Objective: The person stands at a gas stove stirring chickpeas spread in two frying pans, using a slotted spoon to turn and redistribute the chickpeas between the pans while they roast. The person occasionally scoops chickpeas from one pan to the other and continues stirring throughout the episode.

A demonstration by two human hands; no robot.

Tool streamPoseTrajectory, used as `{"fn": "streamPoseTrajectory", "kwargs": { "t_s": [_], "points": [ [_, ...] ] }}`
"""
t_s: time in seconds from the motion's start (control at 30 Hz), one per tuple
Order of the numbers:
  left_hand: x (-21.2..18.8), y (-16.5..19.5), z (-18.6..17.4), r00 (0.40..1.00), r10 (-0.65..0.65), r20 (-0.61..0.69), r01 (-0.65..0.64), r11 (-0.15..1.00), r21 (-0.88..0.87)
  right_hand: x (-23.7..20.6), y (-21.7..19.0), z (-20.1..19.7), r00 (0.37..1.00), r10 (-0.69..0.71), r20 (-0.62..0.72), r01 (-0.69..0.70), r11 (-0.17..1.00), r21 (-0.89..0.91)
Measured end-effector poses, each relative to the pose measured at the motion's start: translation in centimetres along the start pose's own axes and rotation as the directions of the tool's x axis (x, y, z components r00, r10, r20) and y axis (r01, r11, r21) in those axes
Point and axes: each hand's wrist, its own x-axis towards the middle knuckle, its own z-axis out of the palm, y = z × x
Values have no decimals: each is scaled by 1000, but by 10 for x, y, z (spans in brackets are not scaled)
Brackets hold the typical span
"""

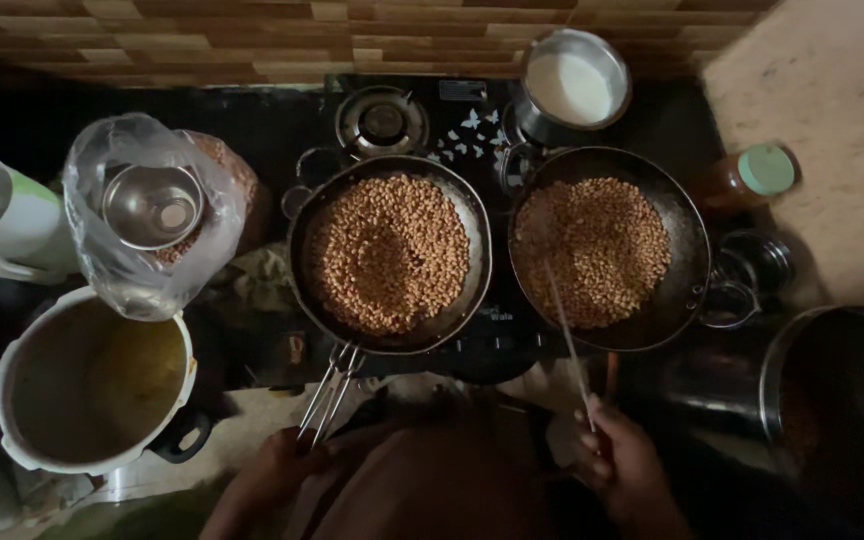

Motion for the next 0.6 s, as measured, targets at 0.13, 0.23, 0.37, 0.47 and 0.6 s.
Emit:
{"fn": "streamPoseTrajectory", "kwargs": {
  "t_s": [0.13, 0.23, 0.37, 0.47, 0.6],
  "points": [
    [-1, 1, 0, 998, -61, 19, 60, 997, 41, 0, -3, -6, 990, -35, 140, 32, 999, 21],
    [-1, 1, 0, 990, 138, 14, -136, 988, -74, -5, -9, 10, 974, -221, -53, 186, 910, -372],
    [-4, 2, 2, 997, 45, 60, -38, 993, -115, -12, -29, 47, 789, -589, 174, 386, 256, -886],
    [-5, 4, 2, 998, -39, 45, 43, 993, -109, -15, -41, 73, 459, -729, 507, 321, -396, -860],
    [-2, 5, 3, 997, 72, 5, -72, 996, 58, 0, -47, 105, 541, -669, 510, 281, -428, -859]
  ]
}}
